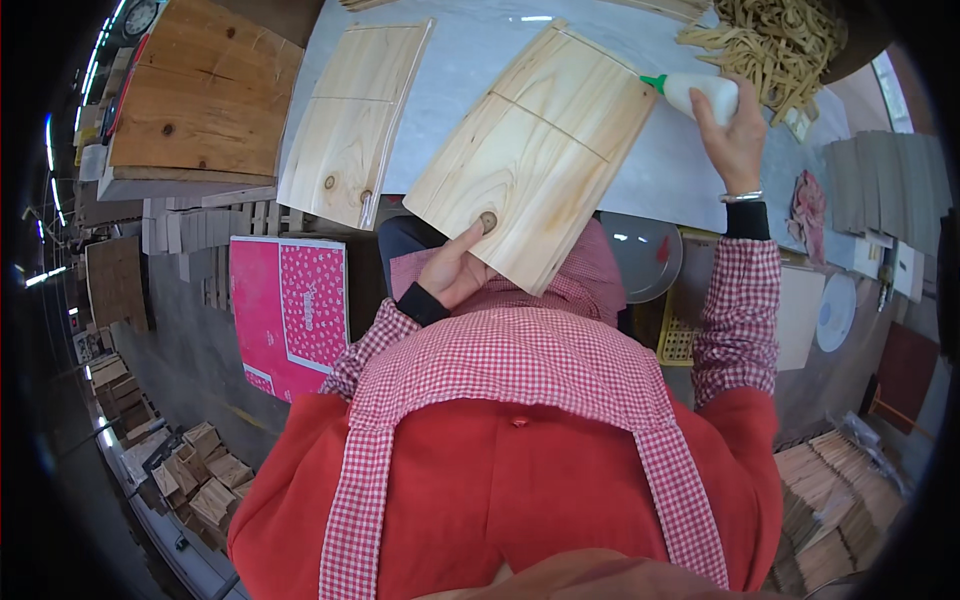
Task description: Assembling wooden boxes by applying glue to wooden panels and fitting them together with frames.
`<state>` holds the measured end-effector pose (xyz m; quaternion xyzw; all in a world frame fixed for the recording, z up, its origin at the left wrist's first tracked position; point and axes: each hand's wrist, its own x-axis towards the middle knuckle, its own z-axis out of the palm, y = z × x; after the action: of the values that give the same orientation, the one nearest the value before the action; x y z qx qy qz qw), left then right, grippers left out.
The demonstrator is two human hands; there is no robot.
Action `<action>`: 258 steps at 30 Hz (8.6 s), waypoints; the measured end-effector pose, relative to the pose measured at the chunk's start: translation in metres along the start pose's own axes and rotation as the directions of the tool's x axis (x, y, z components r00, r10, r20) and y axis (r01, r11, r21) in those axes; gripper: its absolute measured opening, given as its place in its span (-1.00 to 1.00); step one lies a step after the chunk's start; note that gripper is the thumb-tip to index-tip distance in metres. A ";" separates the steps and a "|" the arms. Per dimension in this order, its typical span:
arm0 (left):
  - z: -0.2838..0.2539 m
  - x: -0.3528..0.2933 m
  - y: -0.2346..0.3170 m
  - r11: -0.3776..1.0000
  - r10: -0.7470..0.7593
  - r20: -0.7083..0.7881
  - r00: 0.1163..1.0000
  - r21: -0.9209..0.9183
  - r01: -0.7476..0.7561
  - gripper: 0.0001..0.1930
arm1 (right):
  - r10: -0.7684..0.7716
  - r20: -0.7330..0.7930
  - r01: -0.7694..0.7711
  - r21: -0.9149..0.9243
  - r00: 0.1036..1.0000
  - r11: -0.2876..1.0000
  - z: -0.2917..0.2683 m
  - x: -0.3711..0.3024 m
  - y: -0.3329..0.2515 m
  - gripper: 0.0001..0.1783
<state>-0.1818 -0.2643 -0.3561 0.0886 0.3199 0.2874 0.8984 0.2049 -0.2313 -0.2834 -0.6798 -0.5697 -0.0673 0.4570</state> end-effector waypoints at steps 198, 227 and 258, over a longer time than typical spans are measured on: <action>0.053 -0.021 0.028 0.046 0.767 0.193 0.612 0.935 -0.352 -0.65 | -0.202 0.475 0.117 0.203 0.856 0.972 -0.010 -0.102 -0.077 -0.52; 0.055 -0.012 0.025 0.148 0.790 0.228 0.569 0.830 -0.538 -0.67 | 0.340 -0.134 -0.144 -0.990 0.931 0.004 -0.363 0.173 0.025 -0.73; 0.067 -0.020 0.028 0.120 0.753 0.224 0.619 0.878 -0.463 -0.70 | -0.579 0.117 0.376 -0.857 0.807 0.351 -0.250 0.233 -0.026 -0.75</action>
<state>-0.1654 -0.2509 -0.2833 0.6233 0.4730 0.4294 0.4510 0.3704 -0.2409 0.0166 -0.6036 -0.5833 -0.5377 0.0800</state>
